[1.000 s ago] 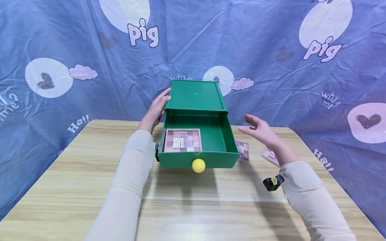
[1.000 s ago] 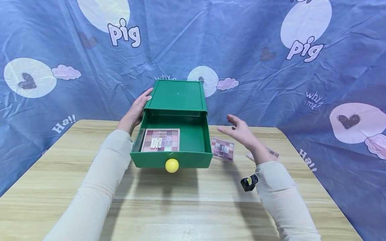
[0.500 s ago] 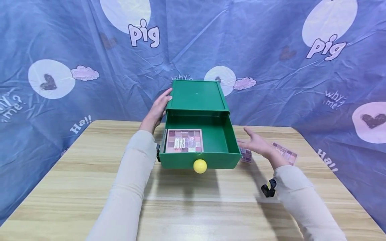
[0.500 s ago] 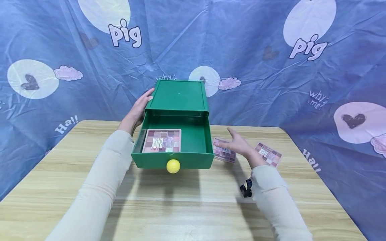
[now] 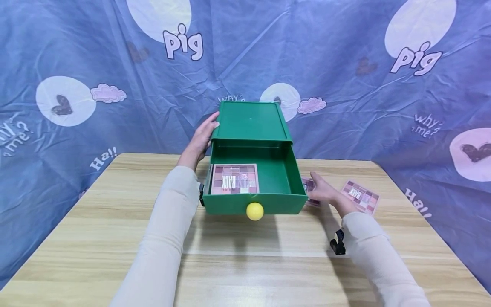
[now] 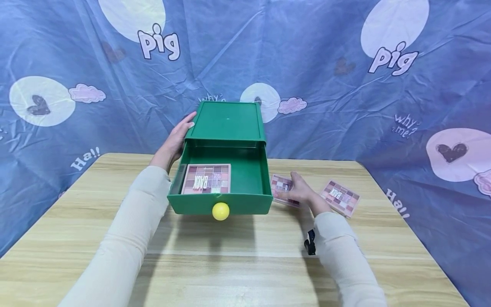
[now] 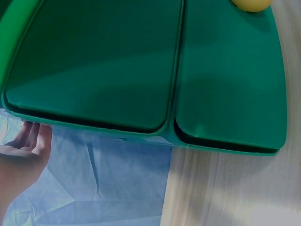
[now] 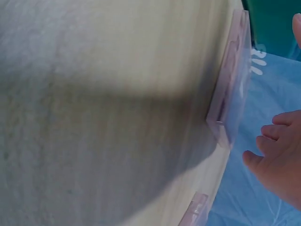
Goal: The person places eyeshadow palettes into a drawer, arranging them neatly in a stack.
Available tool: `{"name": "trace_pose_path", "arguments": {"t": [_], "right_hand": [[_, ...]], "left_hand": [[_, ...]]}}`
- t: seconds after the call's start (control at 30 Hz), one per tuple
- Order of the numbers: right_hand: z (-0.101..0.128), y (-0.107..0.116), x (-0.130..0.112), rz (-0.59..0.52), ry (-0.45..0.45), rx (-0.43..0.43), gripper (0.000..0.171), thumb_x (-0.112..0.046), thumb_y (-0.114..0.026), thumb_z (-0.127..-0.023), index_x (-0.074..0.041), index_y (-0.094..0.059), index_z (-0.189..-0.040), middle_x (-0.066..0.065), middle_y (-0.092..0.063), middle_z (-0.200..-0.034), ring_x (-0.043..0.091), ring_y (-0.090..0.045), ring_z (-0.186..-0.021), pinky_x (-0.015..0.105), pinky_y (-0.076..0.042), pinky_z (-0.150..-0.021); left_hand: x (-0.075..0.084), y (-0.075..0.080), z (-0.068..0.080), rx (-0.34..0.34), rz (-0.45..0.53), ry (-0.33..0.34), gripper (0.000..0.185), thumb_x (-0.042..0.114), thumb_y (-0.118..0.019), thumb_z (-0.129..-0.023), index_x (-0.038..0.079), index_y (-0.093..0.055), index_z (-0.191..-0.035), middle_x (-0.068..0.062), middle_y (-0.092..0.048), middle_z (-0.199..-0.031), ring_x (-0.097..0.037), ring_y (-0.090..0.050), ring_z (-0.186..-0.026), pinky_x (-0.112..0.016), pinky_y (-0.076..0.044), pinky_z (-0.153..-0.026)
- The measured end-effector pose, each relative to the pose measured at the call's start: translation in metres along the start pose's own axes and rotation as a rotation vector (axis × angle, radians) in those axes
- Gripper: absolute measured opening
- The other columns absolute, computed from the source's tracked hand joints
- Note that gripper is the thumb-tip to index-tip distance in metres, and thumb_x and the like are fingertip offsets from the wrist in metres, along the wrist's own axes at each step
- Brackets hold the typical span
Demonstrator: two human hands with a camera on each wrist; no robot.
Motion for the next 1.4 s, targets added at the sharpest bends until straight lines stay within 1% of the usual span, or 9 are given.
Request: {"name": "trace_pose_path", "arguments": {"t": [0.17, 0.3, 0.5, 0.63, 0.77, 0.87, 1.1, 1.23, 1.4], "right_hand": [[-0.001, -0.002, 0.006, 0.052, 0.049, 0.016, 0.089, -0.017, -0.071, -0.062, 0.023, -0.019, -0.121, 0.040, -0.026, -0.120, 0.048, -0.025, -0.111, 0.052, -0.017, -0.094], [-0.001, -0.003, 0.010, 0.117, 0.079, 0.040, 0.072, -0.019, -0.073, -0.059, 0.019, -0.035, -0.108, 0.030, -0.042, -0.098, 0.039, -0.041, -0.090, 0.048, -0.031, -0.084], [0.001, -0.006, 0.015, 0.143, 0.069, 0.050, 0.056, -0.017, -0.074, -0.055, 0.011, -0.041, -0.090, 0.018, -0.042, -0.081, 0.029, -0.040, -0.074, 0.038, -0.036, -0.066], [0.002, -0.006, 0.018, 0.149, 0.011, 0.021, 0.074, -0.020, -0.076, -0.057, 0.018, -0.036, -0.106, 0.033, -0.039, -0.103, 0.041, -0.038, -0.095, 0.047, -0.032, -0.084], [0.001, -0.005, 0.021, 0.164, -0.074, -0.017, 0.102, -0.024, -0.076, -0.058, 0.023, -0.015, -0.123, 0.042, -0.010, -0.127, 0.049, -0.009, -0.118, 0.052, -0.010, -0.095], [-0.001, -0.005, 0.023, 0.159, -0.099, -0.034, 0.106, -0.024, -0.076, -0.058, 0.023, -0.009, -0.125, 0.041, -0.003, -0.128, 0.049, -0.002, -0.119, 0.052, -0.007, -0.095], [-0.004, -0.006, 0.022, 0.150, -0.071, -0.029, 0.103, -0.020, -0.076, -0.058, 0.023, -0.010, -0.124, 0.042, -0.005, -0.128, 0.050, -0.004, -0.118, 0.053, -0.008, -0.095], [-0.002, -0.007, 0.022, 0.137, -0.048, -0.010, 0.093, -0.018, -0.078, -0.056, 0.021, -0.023, -0.119, 0.039, -0.023, -0.121, 0.047, -0.023, -0.113, 0.051, -0.017, -0.094], [0.002, -0.008, 0.025, 0.095, -0.033, 0.024, 0.069, -0.016, -0.080, -0.054, 0.012, -0.035, -0.098, 0.021, -0.037, -0.091, 0.033, -0.040, -0.084, 0.043, -0.034, -0.080]], "left_hand": [[0.000, 0.001, 0.000, 0.000, 0.006, 0.000, 0.049, 0.022, -0.045, -0.085, 0.020, -0.036, -0.133, -0.007, -0.034, -0.132, -0.020, -0.039, -0.112, -0.036, -0.030, -0.092], [0.000, 0.001, 0.001, -0.001, -0.006, 0.000, 0.049, 0.023, -0.046, -0.085, 0.021, -0.036, -0.133, -0.006, -0.033, -0.132, -0.020, -0.038, -0.112, -0.037, -0.029, -0.092], [0.001, 0.000, 0.002, -0.007, -0.013, 0.012, 0.049, 0.024, -0.046, -0.085, 0.022, -0.036, -0.133, -0.006, -0.033, -0.133, -0.019, -0.037, -0.113, -0.037, -0.028, -0.093], [0.000, 0.001, 0.001, -0.006, -0.010, 0.009, 0.049, 0.024, -0.046, -0.085, 0.022, -0.036, -0.133, -0.006, -0.033, -0.132, -0.019, -0.038, -0.112, -0.036, -0.029, -0.092], [-0.001, 0.001, 0.001, 0.002, -0.002, 0.015, 0.048, 0.024, -0.047, -0.084, 0.022, -0.038, -0.132, -0.005, -0.034, -0.132, -0.018, -0.038, -0.112, -0.036, -0.029, -0.092], [-0.001, 0.001, 0.001, 0.002, -0.006, 0.023, 0.049, 0.024, -0.047, -0.084, 0.023, -0.038, -0.132, -0.004, -0.033, -0.132, -0.017, -0.038, -0.113, -0.036, -0.028, -0.093], [0.001, 0.001, 0.000, 0.005, -0.005, 0.018, 0.049, 0.025, -0.047, -0.084, 0.023, -0.038, -0.132, -0.004, -0.035, -0.131, -0.018, -0.039, -0.112, -0.037, -0.029, -0.092], [0.001, 0.002, -0.001, 0.012, -0.009, 0.027, 0.048, 0.025, -0.047, -0.084, 0.024, -0.039, -0.131, -0.004, -0.035, -0.131, -0.018, -0.040, -0.111, -0.036, -0.029, -0.092], [0.001, 0.002, -0.001, 0.015, -0.004, 0.036, 0.049, 0.025, -0.048, -0.084, 0.025, -0.039, -0.131, -0.004, -0.036, -0.131, -0.018, -0.040, -0.111, -0.036, -0.030, -0.091]]}}
Point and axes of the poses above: each hand's wrist, its own z-axis away from the middle knuckle, its own y-axis out of the back of the hand, x = y × z, the point moved 1 cm from there along -z, towards the middle knuckle
